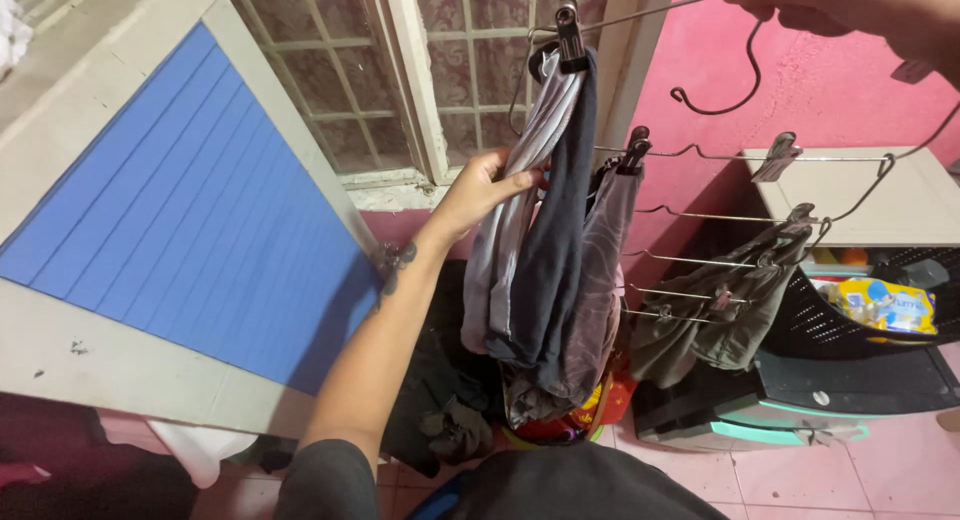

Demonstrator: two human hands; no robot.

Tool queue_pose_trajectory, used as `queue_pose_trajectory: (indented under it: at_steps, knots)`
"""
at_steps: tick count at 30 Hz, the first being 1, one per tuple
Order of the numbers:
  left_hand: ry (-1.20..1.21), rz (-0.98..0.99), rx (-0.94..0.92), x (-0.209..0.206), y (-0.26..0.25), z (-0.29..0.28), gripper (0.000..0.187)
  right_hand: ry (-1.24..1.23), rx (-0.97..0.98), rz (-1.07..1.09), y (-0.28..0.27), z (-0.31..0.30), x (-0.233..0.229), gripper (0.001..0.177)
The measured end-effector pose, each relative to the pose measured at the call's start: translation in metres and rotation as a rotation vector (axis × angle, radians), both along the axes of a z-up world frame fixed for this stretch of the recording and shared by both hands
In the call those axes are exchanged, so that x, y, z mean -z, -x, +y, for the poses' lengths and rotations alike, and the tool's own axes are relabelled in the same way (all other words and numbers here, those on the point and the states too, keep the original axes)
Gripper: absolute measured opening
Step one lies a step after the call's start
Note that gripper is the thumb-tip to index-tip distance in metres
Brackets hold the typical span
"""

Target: The recorder is seen organizing and folding various pieces of clothing in a bedroom environment.

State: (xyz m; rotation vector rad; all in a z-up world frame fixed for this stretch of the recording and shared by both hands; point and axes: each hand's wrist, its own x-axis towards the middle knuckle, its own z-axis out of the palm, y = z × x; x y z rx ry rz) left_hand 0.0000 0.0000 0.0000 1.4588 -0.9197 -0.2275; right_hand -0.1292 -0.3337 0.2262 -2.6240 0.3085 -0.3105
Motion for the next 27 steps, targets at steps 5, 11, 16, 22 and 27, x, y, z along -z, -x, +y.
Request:
queue_pose_trajectory:
  at_steps: [5, 11, 16, 22, 27]
  knots:
    - [-0.008, 0.114, 0.06, -0.001, 0.008, 0.002, 0.045, -0.05, 0.139, 0.09, 0.027, 0.022, -0.012, 0.06]
    - [-0.014, 0.131, 0.109, 0.008, 0.017, 0.001, 0.042, -0.141, 0.167, 0.209, 0.015, 0.007, 0.004, 0.059]
    - [-0.02, 0.209, 0.132, 0.017, 0.021, 0.001, 0.041, -0.154, 0.046, 0.155, 0.013, 0.0, 0.016, 0.06]
    - [-0.053, 0.141, 0.105, 0.012, 0.028, 0.007, 0.043, -0.206, -0.14, 0.092, 0.0, -0.026, 0.039, 0.056]
    - [-0.059, 0.159, 0.137, 0.018, 0.031, 0.009, 0.046, -0.19, -0.151, 0.033, 0.046, 0.005, 0.021, 0.044]
